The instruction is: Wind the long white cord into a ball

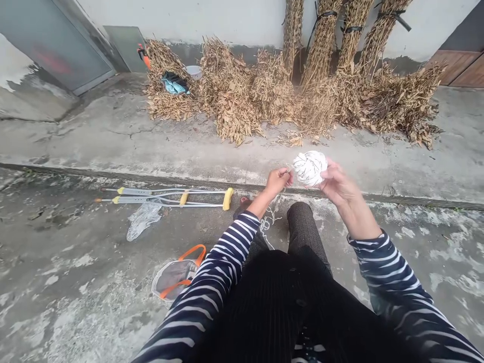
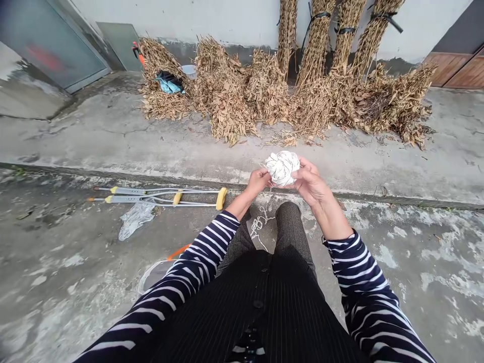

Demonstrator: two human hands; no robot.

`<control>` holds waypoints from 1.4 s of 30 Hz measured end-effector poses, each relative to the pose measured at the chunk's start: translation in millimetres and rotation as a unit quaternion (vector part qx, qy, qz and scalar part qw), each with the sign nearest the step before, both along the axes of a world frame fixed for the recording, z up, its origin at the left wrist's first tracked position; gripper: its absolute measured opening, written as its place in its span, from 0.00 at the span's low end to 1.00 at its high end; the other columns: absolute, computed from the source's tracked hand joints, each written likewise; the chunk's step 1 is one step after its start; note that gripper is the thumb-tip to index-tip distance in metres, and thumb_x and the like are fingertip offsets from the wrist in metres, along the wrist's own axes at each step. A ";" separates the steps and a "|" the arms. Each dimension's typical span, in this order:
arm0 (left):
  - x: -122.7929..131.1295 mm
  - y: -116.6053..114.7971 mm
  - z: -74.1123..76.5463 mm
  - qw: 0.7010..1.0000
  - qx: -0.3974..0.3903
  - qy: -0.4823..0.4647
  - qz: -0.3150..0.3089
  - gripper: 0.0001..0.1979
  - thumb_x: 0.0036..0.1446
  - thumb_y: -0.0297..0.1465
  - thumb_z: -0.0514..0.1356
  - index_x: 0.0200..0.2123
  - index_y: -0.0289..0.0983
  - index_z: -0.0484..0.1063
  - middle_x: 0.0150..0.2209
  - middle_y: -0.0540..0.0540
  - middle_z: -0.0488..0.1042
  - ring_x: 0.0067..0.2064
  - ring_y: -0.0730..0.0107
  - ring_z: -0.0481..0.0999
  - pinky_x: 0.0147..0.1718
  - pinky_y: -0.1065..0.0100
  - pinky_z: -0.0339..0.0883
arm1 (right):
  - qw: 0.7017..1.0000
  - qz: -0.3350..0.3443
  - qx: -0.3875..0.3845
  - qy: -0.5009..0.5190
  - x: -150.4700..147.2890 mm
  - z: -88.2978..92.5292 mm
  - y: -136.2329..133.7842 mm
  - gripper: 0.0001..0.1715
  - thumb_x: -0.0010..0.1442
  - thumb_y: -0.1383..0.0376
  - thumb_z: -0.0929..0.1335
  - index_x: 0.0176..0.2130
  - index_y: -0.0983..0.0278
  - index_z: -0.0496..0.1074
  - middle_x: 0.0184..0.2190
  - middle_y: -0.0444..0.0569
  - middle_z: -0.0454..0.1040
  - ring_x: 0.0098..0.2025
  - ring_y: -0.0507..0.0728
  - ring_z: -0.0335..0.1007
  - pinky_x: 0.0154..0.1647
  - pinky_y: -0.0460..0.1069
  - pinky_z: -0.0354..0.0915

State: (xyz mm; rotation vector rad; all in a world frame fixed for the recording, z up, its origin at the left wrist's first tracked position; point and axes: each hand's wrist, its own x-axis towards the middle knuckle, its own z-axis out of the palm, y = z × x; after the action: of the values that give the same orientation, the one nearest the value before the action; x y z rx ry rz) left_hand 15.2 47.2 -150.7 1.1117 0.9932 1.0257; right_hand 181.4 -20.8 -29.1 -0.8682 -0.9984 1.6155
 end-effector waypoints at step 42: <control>-11.2 -18.1 62.9 0.995 0.097 -0.003 -0.016 0.26 0.54 0.28 0.68 0.57 0.37 0.73 0.58 0.37 0.76 0.54 0.58 0.78 0.35 0.70 0.77 | 0.996 -0.058 0.039 -0.052 -5.2 18.3 17.6 0.35 0.42 0.68 0.76 0.51 0.56 0.72 0.50 0.46 0.77 0.47 0.61 0.77 0.41 0.58 0.81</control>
State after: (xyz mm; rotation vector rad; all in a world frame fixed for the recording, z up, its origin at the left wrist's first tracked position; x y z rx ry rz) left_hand 4.0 29.1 -87.8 1.2790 0.8802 1.1165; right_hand 176.2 -3.2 -10.8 -0.9470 -1.0562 1.4362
